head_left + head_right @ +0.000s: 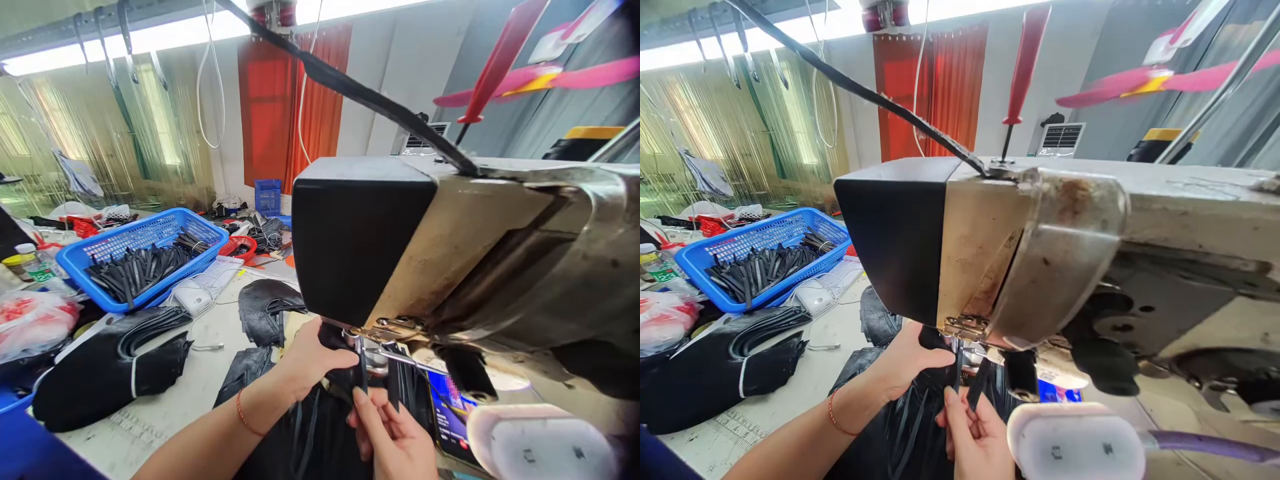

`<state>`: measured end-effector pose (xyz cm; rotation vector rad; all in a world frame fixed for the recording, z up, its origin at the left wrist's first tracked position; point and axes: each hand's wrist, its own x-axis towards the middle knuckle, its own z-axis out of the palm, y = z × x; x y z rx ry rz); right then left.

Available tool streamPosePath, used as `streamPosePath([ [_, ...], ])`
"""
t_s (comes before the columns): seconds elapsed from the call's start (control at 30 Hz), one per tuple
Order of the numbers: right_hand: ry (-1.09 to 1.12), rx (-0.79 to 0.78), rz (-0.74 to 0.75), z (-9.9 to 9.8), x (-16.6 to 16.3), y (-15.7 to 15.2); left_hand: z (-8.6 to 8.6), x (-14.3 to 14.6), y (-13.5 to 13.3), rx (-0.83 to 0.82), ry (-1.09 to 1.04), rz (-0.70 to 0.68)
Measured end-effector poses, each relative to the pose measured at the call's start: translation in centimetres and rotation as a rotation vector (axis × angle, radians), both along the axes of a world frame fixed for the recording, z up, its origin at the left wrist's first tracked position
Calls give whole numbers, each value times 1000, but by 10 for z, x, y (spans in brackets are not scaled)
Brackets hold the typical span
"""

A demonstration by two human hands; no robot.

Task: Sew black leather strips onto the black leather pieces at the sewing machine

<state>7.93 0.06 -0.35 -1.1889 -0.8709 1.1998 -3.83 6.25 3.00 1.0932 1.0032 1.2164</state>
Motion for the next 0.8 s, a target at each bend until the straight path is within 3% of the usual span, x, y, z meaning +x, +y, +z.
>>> streamPosePath([
  [0.3,-10,48,26,1,-2,14,11,-12,2,-91,175,-171],
  [0.57,-56,60,21,-3,-1,20,11,-6,2,-38,122,-91],
  [0.8,-56,27,-47,-2,4,4,5,-5,19,-27,127,-51],
])
